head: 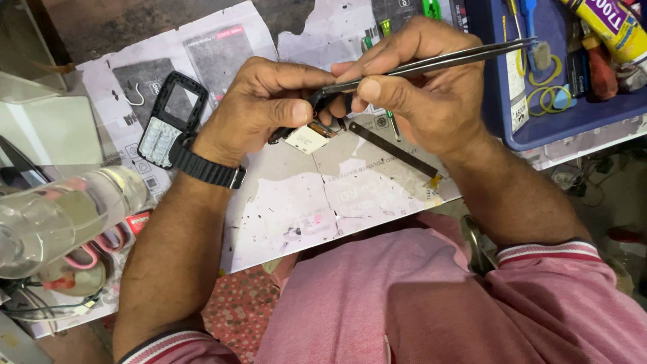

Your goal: The person disassembles a mobile phone using tweezers and a screwdriver. They remove the back cover, disconnect internal components, and handle small parts like the SIM card tray and battery. The person works at a cluttered table with various tools and phone parts.

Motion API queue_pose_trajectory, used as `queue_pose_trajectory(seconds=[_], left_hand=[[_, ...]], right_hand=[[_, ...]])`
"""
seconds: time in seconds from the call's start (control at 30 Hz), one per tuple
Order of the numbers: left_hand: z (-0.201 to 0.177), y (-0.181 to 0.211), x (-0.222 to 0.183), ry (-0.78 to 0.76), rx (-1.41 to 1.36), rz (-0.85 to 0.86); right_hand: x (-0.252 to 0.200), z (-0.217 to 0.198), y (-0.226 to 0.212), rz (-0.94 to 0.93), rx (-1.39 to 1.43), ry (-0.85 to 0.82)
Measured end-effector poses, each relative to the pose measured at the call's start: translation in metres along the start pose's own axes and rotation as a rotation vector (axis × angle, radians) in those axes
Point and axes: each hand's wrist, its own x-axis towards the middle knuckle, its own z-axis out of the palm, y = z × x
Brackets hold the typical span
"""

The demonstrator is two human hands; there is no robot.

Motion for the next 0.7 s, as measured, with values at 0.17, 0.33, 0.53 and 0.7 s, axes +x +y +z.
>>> queue_pose_trajectory(seconds=[0.17,0.33,0.53,0.7], left_hand=[[-0.0014,-0.0006,0.0016,-0.012,0.003,0.003],[-0.0007,0.0008,0.0011,-0.022,0.006,0.012],[-0.0015,-0.0001,0.0010,-0.024,0.035,0.014],[-0.0014,-0.0007,0.0019,-0.037,0.024,0.032]], right_hand=[[-0.0006,0.0002,0.0020,0.013,0.025,0.018],[0.0007,0.0015,0.0038,0.008,0.035,0.008],[-0.0015,-0.0003,0.0050,-0.004,0.033,0.013],[-0.0004,-0.0004,0.0054,-0.006,0.002,0.001]])
